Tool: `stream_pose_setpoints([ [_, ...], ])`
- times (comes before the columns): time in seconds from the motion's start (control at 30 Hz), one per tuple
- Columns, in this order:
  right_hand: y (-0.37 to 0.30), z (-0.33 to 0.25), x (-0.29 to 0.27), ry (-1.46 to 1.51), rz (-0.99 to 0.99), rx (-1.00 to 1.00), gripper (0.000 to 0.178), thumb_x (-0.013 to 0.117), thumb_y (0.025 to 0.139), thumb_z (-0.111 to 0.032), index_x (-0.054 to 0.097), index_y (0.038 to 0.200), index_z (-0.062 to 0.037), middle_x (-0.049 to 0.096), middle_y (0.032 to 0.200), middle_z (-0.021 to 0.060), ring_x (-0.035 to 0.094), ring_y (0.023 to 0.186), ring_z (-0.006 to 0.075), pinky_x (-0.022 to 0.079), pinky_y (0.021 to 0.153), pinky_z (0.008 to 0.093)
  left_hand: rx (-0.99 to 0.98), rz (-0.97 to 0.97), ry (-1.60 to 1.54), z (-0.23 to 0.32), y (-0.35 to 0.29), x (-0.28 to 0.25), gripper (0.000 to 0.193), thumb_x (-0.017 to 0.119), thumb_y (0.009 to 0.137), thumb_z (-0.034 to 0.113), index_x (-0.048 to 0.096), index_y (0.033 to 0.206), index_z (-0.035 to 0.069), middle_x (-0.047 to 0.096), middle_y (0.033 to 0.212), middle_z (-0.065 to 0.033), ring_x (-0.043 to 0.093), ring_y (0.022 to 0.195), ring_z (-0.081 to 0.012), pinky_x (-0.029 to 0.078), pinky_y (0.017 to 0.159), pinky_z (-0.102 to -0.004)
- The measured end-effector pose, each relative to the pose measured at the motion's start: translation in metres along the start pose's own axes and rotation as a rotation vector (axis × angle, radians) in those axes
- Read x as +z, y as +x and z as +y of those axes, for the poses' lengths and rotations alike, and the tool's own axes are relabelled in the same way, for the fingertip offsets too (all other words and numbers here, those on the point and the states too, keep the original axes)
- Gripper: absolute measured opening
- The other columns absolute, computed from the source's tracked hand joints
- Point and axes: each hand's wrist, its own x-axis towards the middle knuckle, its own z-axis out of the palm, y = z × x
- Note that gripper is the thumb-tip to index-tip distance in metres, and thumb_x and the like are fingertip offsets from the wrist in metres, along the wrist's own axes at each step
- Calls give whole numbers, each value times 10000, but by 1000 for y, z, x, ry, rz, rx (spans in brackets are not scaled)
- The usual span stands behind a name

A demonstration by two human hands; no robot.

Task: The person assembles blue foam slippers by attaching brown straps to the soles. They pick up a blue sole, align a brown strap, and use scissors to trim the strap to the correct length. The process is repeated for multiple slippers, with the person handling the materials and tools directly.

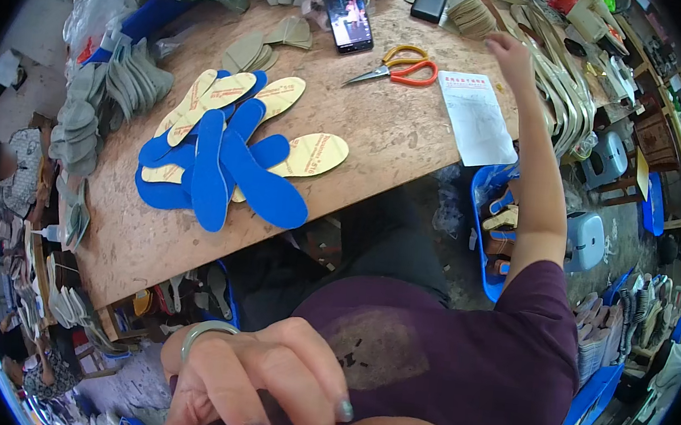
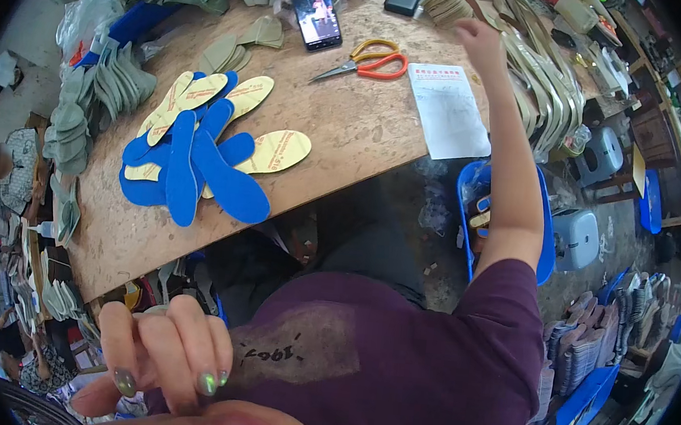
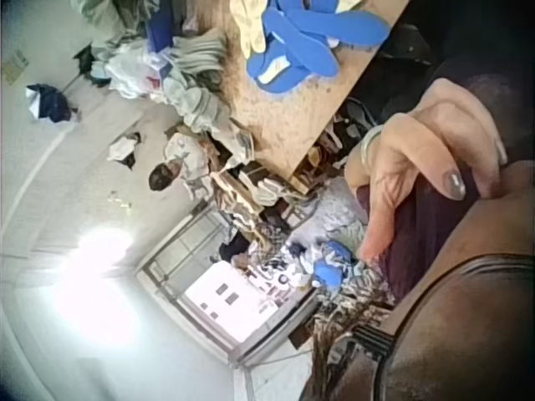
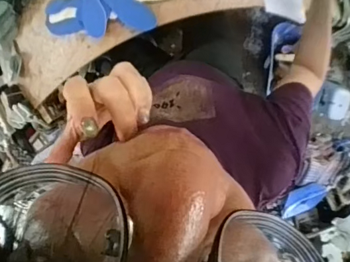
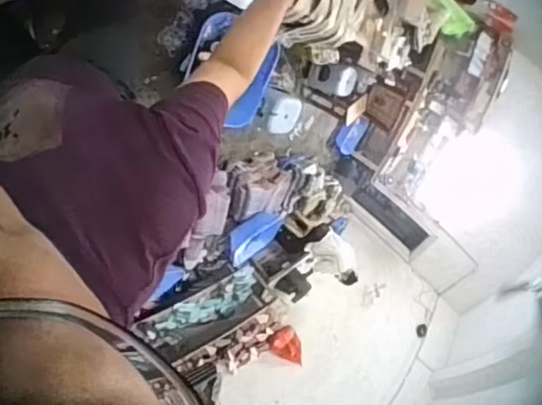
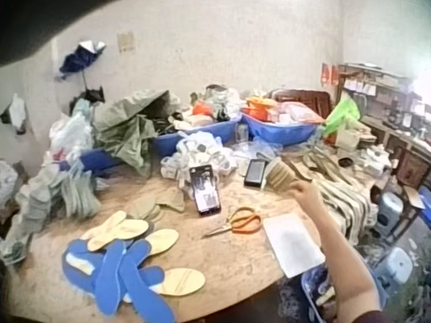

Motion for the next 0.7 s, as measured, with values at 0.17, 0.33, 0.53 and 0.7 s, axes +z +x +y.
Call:
stream_pose_setpoints([
  [0.17, 59, 47, -3, -498, 278, 0, 350, 548, 840, -164, 615, 1178, -103, 656, 1106, 147, 631, 1017, 297, 490, 861, 365, 90, 255, 148, -15, 24, 18, 439, 513, 915, 526, 454, 1092, 128, 643, 825, -137, 519, 985, -282, 429, 781, -383],
  [0.33, 83, 76, -2, -746, -20, 223, 286, 496, 860, -181, 659, 1092, -142, 653, 1086, 164, 614, 1031, 343, 469, 866, 441, 19, 192, 106, -16, 33, 9, 482, 507, 899, 565, 453, 1095, 128, 634, 800, -111, 526, 956, -260, 424, 760, -364],
  [0.53, 85, 39, -54, -247, 435, -60, 235, 547, 894, -275, 668, 1056, -155, 688, 994, 120, 667, 845, 283, 499, 728, 384, -54, 149, 33, -57, 39, -35, 690, 461, 868, 645, 464, 1213, 48, 556, 1108, -204, 522, 1000, -271, 424, 845, -381],
  [0.7, -46, -163, -63, 290, -4, -200, 246, 613, 841, -99, 648, 1083, -126, 687, 900, 98, 646, 745, 185, 497, 684, 293, -455, 407, -26, -125, 70, -70, 777, 220, 950, 598, 287, 1418, -18, 392, 1415, -180, 369, 1319, -245, 273, 1084, -379],
])
